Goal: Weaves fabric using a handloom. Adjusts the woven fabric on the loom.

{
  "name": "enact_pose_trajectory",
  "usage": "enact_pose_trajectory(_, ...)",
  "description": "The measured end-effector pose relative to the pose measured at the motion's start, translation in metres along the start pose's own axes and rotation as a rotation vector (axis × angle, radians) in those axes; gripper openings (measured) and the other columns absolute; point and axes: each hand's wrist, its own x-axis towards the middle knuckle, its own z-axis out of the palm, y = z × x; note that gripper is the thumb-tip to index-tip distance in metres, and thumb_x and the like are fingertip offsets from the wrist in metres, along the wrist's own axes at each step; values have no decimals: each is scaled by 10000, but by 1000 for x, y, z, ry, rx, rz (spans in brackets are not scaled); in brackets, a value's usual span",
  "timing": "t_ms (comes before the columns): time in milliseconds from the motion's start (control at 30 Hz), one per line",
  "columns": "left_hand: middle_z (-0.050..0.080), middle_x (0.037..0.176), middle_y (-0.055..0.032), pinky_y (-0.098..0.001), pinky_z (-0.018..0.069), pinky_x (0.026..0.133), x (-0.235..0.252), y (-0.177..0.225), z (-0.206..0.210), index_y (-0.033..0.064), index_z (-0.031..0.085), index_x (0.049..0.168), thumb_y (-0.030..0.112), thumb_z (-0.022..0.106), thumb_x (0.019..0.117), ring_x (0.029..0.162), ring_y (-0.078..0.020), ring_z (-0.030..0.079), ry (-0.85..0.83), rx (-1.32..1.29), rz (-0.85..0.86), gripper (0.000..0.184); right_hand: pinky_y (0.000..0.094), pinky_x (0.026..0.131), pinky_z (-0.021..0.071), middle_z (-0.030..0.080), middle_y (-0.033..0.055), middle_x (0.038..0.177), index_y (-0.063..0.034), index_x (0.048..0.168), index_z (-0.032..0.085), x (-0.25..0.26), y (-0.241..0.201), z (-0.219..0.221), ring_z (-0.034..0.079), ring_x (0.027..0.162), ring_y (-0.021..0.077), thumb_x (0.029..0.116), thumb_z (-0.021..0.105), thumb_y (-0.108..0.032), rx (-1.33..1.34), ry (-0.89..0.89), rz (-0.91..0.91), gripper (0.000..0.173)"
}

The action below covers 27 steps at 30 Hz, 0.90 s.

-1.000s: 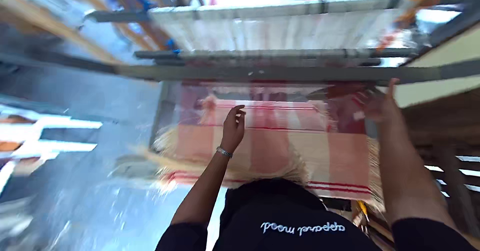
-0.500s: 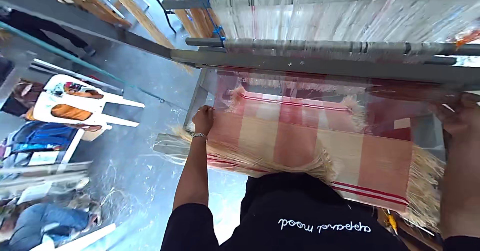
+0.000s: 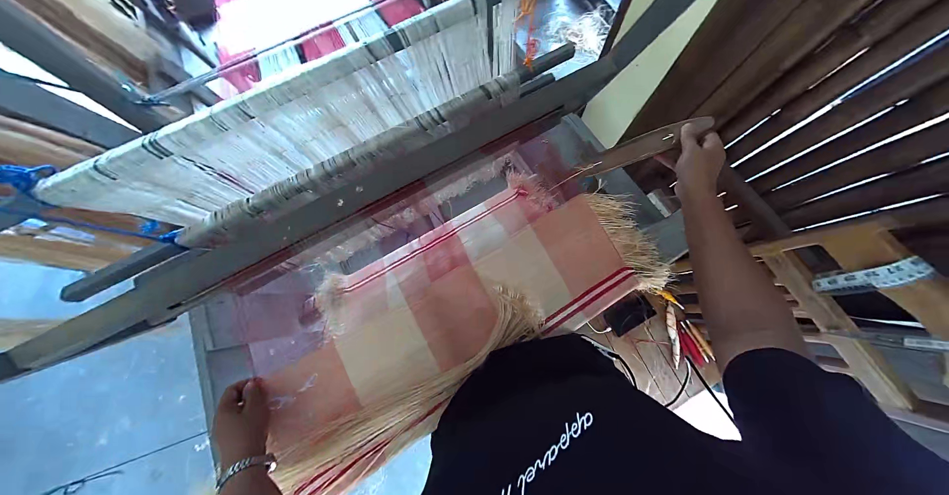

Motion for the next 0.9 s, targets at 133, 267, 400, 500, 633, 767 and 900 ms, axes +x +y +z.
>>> enact_pose_trajectory(133,617,1251,-350,-641,394,1065,1,0,-2,-90,594,1285,196,413,1107,1225,-471,583,-2,79,12,382,446,847,637,661,204,1157,20,1344,537,-18,-5,-19,739,931,253,1066,546,-400,-264,10,-158,503)
enact_pose_trajectory(267,609,1294,-345,-677,374,1076,4,-3,3,-68,596,1308,219,394,1113,1272,-492,559,-15,149,3,402,552,964,549,678,263,1163,45,1397,498,-60,-25,-22,698,1055,370,1084,490,-395,-574,-181,-384,540)
enact_pose_trajectory(400,595,1346,-331,-725,343,1071,0,8,4,-25,601,1341,243,371,1120,1313,-508,531,-20,225,-68,417,645,906,540,650,300,1186,51,1384,502,-93,-14,8,676,1052,472,1098,469,-351,-815,-423,-473,493)
enact_pose_trajectory(500,597,1355,-317,-771,318,1045,0,7,5,8,607,1352,268,367,1119,1322,-519,516,-10,242,-94,423,640,843,551,652,297,1140,45,1316,545,-97,21,33,681,1006,477,1094,494,-334,-926,-571,-536,442)
enact_pose_trajectory(633,612,1359,-281,-776,317,1041,-2,4,9,58,620,1355,330,373,1108,1327,-498,522,26,285,-125,443,674,837,539,637,301,1207,10,1365,538,-73,46,30,663,1049,503,1100,457,-351,-1078,-635,-518,455)
enact_pose_trajectory(767,390,1570,-300,-740,169,1164,-31,8,22,12,426,1534,445,515,1036,1483,-519,295,336,160,-98,666,737,767,514,646,315,1182,-47,1409,518,-71,-34,-7,664,1001,539,1092,373,-469,-1053,-352,-602,547)
enact_pose_trajectory(900,297,1581,-358,-622,240,1212,-110,75,42,-96,280,1543,363,503,1058,1480,-505,290,437,-190,269,705,529,889,581,660,237,1186,2,1380,495,-144,-127,-21,707,1023,345,1077,471,-475,-652,-271,-815,565)
